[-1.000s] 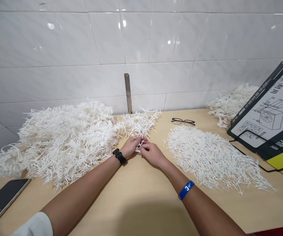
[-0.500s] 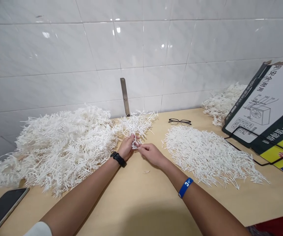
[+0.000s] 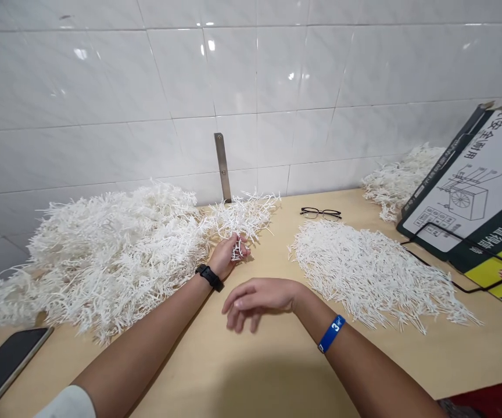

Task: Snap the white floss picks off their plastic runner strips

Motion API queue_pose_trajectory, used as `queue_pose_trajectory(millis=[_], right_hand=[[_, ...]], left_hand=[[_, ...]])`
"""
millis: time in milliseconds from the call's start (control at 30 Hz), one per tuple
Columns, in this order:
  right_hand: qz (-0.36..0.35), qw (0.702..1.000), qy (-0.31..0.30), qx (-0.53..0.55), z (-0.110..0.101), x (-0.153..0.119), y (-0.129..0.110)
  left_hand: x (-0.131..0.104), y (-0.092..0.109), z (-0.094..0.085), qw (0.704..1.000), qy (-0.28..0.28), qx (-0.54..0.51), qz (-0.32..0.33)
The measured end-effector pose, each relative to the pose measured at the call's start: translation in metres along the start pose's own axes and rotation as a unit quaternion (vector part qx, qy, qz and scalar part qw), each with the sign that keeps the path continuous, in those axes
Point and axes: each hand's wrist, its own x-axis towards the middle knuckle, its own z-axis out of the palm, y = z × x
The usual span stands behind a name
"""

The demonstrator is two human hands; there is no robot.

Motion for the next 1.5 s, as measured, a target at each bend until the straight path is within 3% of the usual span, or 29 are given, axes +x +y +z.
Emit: queue_pose_trajectory(millis=[67,133,167,267,367,467,600,667,800,933,1033,1200,1500], right_hand=[[-0.053,0.980,0.193,0.007,-0.009,0.007,0.002],[-0.114,0.901,0.419,-0.001,-0.028,0.008,0.003],[-0.136,0.854,0.501,-0.008,-0.039,0.006,0.003],[-0.178,0.753,0.633,-0.024,-0.069,-0.008,0.003],[-0.206,0.688,0.694,-0.046,-0.079,-0.020,0.003],[-0.222,0.695,0.679,-0.080,-0.066,-0.016,0.003],[-0.221,0.762,0.586,-0.168,-0.035,0.003,0.003],[-0.208,0.780,0.541,-0.235,-0.025,0.010,0.003],[-0.165,0.798,0.505,-0.284,-0.022,0.014,0.004],[-0.178,0.819,0.485,-0.247,-0.030,0.013,0.006],[-0.185,0.814,0.499,-0.231,-0.034,0.011,0.006],[-0.183,0.782,0.545,-0.242,-0.037,0.006,0.005],[-0.164,0.770,0.557,-0.264,-0.039,0.005,0.006]], left_hand=[[0.001,0.001,-0.001,1.000,0.003,-0.013,-0.002],[0.002,0.002,-0.002,0.999,0.017,-0.037,-0.006],[0.003,0.003,-0.003,0.998,0.027,-0.050,-0.010],[0.005,0.004,-0.005,0.996,0.045,-0.070,-0.020],[0.004,0.003,-0.005,0.999,0.003,-0.042,-0.014],[0.001,0.002,-0.002,0.998,-0.051,-0.022,-0.021],[-0.002,0.002,0.002,0.994,-0.107,-0.036,-0.012],[-0.001,0.000,0.002,0.989,-0.144,-0.028,-0.005],[0.003,-0.005,-0.002,0.978,-0.207,-0.001,-0.018],[0.004,-0.007,-0.004,0.980,-0.199,0.029,-0.016],[0.004,-0.005,-0.005,0.986,-0.155,0.053,-0.004],[0.001,-0.002,-0.002,0.991,-0.121,0.058,0.001],[-0.003,0.001,-0.001,0.984,-0.141,0.107,0.019]])
